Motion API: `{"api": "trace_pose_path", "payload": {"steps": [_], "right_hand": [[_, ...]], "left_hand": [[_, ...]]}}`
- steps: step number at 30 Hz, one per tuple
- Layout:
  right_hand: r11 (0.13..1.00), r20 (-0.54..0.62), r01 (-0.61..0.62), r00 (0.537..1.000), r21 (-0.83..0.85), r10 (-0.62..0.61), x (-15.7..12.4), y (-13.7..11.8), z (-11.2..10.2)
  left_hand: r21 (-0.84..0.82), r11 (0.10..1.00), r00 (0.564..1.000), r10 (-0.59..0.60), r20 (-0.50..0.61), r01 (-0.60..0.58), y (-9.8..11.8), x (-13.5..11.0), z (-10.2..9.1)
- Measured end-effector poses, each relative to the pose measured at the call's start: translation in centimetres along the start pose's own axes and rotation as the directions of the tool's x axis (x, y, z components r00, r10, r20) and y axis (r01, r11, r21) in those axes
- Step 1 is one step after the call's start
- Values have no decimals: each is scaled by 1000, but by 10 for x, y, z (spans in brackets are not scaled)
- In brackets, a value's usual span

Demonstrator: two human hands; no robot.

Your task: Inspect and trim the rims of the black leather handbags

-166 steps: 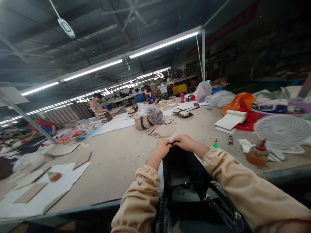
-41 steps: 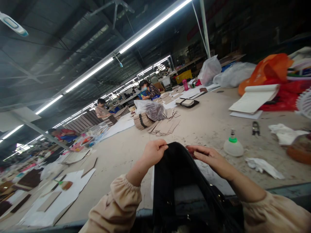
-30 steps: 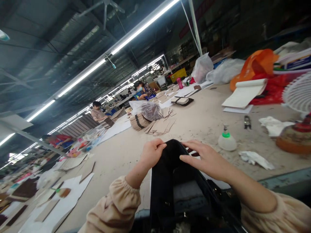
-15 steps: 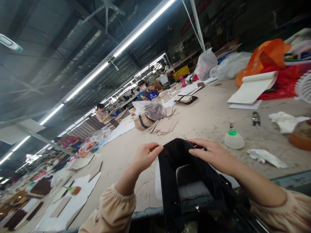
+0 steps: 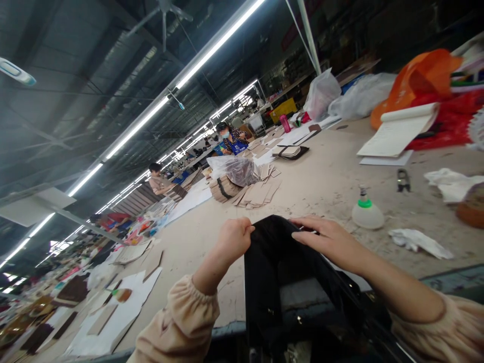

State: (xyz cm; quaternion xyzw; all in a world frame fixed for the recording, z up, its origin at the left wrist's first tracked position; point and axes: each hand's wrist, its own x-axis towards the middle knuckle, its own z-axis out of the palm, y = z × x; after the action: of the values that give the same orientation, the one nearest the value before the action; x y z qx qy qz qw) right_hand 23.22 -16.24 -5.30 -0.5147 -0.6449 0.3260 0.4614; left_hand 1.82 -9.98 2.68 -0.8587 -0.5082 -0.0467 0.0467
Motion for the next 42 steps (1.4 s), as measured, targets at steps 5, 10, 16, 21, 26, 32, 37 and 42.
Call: {"api": "trace_pose_path", "payload": {"steps": [5, 10, 16, 21, 26, 32, 37, 42], "right_hand": [[1000, -17, 10, 1000, -2, -10, 1, 1, 0], [1000, -33, -6, 999, 5, 6, 1, 3, -2], [1000, -29, -7, 1000, 12, 7, 1, 6, -1], [1000, -27, -6, 1000, 28, 7, 1, 5, 0], [1000, -15, -4, 1000, 30, 4, 1, 3, 1], [998, 11, -12, 1000, 55, 11, 2, 2, 4], [997, -7, -12, 1000, 82, 12, 1, 2, 1], [995, 9, -1, 1000, 100, 0, -1, 4, -5]], "left_hand": [[-306, 946, 994, -108, 3, 104, -6, 0, 9], [-756, 612, 972, -145, 184, 234, -11, -5, 11], [-743, 610, 961, -138, 241, 275, -11, -10, -3], [-300, 949, 992, -69, 105, 97, -8, -13, 0], [-114, 991, 998, -59, 35, 63, -6, -12, 4], [-156, 987, 986, 0, 164, 26, -8, -7, -7], [-473, 870, 965, -16, 263, 143, -7, -4, 0], [-836, 379, 904, -6, 427, 397, -12, -8, 8]]}}
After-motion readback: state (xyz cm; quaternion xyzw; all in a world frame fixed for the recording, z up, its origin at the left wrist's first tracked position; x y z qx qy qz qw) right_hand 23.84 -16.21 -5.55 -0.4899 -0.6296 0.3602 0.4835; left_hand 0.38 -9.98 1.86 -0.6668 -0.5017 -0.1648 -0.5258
